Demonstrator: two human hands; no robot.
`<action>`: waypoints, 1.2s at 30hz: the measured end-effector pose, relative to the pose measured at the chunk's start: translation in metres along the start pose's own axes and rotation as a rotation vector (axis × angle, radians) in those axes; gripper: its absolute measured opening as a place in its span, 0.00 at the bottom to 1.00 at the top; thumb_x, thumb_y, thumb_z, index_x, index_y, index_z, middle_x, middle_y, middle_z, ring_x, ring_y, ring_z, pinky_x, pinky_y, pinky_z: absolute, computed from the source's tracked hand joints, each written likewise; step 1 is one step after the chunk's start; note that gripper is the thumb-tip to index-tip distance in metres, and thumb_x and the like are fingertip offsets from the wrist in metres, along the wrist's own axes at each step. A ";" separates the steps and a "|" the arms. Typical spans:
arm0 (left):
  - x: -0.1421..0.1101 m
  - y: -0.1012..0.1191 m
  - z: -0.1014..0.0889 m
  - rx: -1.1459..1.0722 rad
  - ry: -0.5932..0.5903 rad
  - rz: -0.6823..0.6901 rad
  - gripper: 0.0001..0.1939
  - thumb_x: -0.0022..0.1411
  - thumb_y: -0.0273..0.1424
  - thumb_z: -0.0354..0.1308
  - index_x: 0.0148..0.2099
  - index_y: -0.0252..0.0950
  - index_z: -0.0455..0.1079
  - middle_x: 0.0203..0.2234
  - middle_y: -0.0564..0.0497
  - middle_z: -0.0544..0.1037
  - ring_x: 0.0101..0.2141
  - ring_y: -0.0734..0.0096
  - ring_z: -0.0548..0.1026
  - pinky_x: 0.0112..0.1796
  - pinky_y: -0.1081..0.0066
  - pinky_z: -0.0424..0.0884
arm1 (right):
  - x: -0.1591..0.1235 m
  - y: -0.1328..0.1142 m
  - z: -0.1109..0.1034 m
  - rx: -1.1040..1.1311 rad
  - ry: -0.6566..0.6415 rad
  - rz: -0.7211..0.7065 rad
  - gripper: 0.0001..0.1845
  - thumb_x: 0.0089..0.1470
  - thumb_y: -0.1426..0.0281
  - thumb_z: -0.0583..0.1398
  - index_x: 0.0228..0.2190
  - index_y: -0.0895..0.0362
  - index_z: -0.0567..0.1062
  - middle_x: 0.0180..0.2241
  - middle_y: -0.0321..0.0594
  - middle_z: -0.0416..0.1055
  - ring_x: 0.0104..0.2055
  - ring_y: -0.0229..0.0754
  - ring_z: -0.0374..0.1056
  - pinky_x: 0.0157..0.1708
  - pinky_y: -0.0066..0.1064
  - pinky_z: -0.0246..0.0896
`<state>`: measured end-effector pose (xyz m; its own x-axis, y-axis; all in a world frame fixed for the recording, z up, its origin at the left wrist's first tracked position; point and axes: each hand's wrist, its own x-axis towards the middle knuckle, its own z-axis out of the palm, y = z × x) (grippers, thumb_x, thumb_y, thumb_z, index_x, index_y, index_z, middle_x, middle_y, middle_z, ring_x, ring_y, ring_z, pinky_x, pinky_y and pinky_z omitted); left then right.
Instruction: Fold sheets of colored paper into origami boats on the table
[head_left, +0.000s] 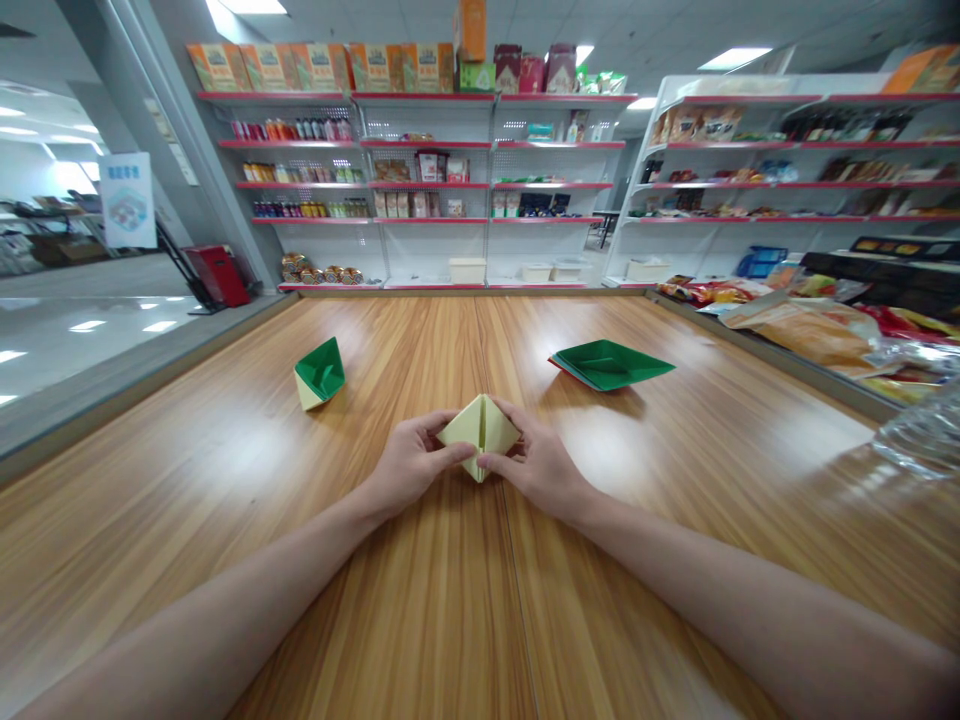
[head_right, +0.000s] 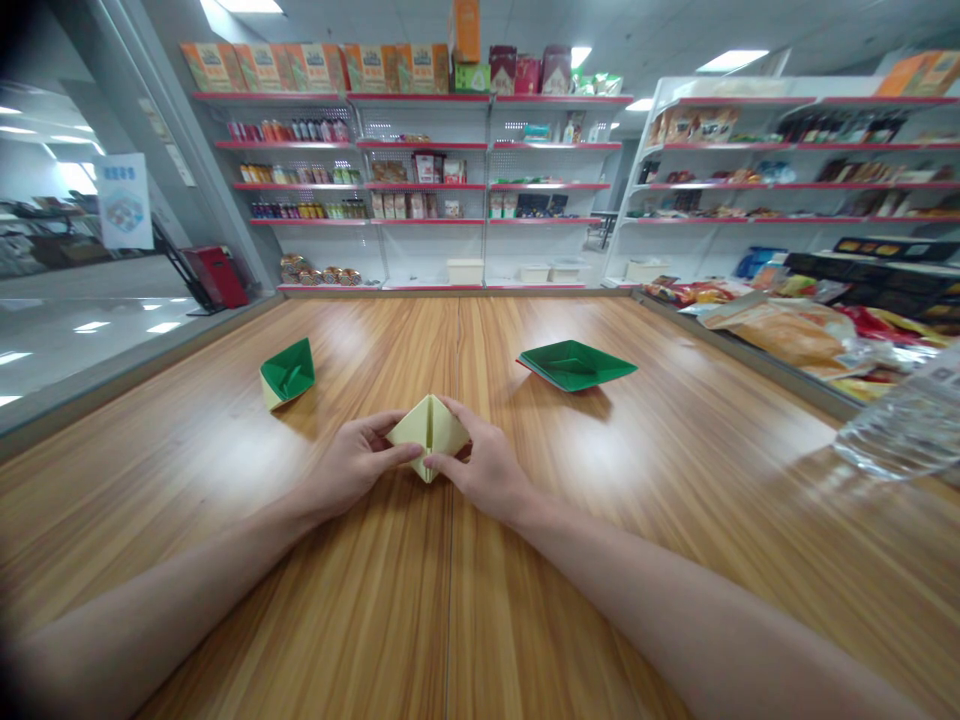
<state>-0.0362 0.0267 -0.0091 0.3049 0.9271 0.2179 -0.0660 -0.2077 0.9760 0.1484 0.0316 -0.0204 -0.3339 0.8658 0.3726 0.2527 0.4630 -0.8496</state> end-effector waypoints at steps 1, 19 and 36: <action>0.000 0.000 0.000 0.045 0.002 0.009 0.20 0.51 0.34 0.64 0.47 0.31 0.72 0.35 0.46 0.78 0.35 0.64 0.75 0.37 0.67 0.71 | 0.000 0.000 0.000 -0.018 -0.003 0.005 0.31 0.47 0.68 0.64 0.53 0.54 0.63 0.43 0.43 0.71 0.38 0.42 0.69 0.35 0.34 0.68; -0.007 0.005 0.007 0.527 0.058 0.216 0.08 0.56 0.32 0.58 0.28 0.33 0.70 0.20 0.53 0.70 0.23 0.74 0.67 0.25 0.76 0.62 | -0.002 -0.005 -0.002 -0.143 0.000 -0.023 0.05 0.48 0.71 0.62 0.24 0.58 0.70 0.21 0.30 0.64 0.24 0.34 0.59 0.23 0.24 0.53; -0.009 0.007 0.006 0.281 -0.097 0.020 0.14 0.61 0.39 0.54 0.43 0.34 0.61 0.26 0.53 0.72 0.25 0.74 0.69 0.24 0.77 0.61 | -0.002 -0.009 -0.006 0.004 -0.142 -0.043 0.14 0.59 0.62 0.53 0.34 0.59 0.72 0.28 0.39 0.69 0.29 0.37 0.64 0.26 0.26 0.58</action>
<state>-0.0339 0.0147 -0.0038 0.3961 0.8909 0.2224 0.1891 -0.3161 0.9297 0.1519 0.0271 -0.0118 -0.4694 0.8098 0.3519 0.2321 0.4978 -0.8357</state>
